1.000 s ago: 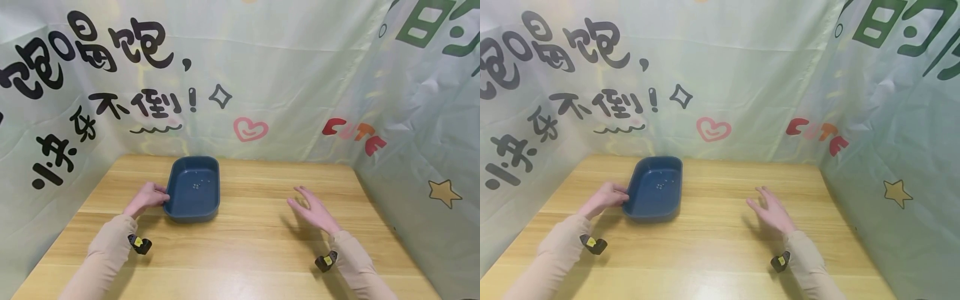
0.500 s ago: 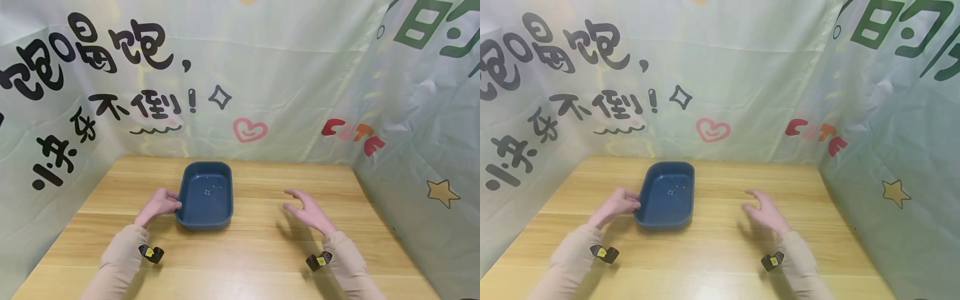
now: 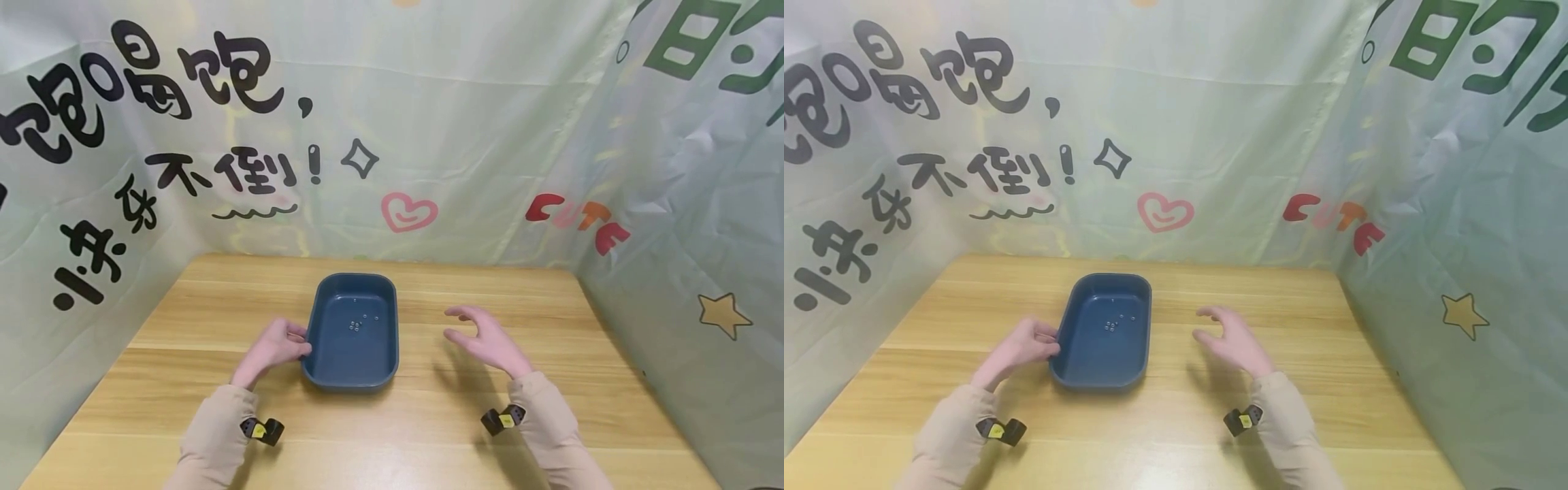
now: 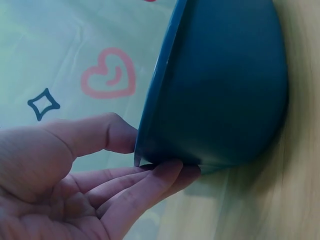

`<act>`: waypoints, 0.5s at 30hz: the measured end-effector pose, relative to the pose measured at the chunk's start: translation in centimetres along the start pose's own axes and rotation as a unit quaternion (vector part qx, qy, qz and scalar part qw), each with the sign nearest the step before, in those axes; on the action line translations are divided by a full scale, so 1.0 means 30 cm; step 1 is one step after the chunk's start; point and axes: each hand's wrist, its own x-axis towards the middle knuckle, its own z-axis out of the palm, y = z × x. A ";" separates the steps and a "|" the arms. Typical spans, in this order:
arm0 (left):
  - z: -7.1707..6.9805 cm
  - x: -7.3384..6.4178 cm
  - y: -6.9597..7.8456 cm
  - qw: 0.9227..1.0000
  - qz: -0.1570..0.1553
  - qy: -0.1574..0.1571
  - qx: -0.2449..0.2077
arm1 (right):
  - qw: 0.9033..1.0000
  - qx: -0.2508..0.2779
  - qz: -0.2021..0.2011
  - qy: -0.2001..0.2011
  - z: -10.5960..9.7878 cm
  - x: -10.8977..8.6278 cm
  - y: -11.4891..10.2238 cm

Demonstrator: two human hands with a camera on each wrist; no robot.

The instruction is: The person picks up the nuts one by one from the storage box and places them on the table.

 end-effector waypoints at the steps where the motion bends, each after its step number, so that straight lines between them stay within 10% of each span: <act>1: 0.004 -0.003 0.001 1.000 -0.002 0.000 0.000 | 1.000 -0.003 -0.003 0.000 0.001 0.006 -0.008; 15: 0.045 -0.026 0.008 1.000 -0.012 0.001 -0.007 | 0.995 -0.069 -0.057 -0.037 0.035 0.133 -0.146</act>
